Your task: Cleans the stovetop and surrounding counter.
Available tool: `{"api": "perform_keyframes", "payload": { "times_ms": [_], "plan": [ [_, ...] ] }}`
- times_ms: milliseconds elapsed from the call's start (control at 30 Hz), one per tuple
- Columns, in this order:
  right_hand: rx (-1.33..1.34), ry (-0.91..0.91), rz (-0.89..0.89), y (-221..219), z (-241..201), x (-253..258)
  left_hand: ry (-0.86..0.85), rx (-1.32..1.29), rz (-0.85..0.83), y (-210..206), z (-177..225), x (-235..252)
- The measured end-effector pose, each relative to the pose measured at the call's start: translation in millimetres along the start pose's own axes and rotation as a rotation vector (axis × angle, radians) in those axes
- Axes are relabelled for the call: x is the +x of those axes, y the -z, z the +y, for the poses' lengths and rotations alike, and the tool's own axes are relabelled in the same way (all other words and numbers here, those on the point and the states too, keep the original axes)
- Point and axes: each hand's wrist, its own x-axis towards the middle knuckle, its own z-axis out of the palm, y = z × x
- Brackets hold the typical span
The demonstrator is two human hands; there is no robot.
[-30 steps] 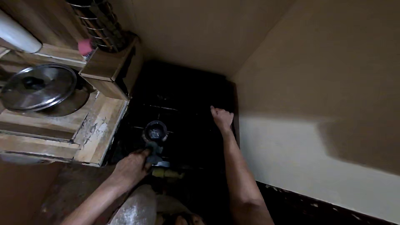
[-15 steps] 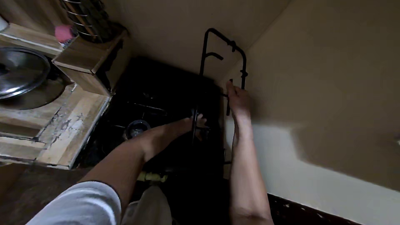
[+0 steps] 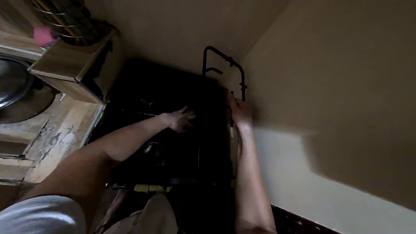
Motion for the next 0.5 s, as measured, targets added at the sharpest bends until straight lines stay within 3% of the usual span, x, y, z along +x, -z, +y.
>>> {"api": "perform_keyframes", "payload": {
  "times_ms": [100, 200, 367, 500],
  "plan": [
    [0.008, -0.028, -0.008, 0, 1, -6, 0.003, 0.088, -0.094, 5, -1, -17],
    [0.008, -0.016, -0.003, 0, 6, -4, 0.026, 0.042, 0.044, -4, -13, -22],
    [0.009, -0.013, 0.028, 5, 1, -2, 0.348, -0.063, 0.235, 3, -45, 21],
    [0.05, -0.06, 0.047, 10, -3, -9, 0.567, -0.207, 0.453, 16, -33, 82]
  ]
}}
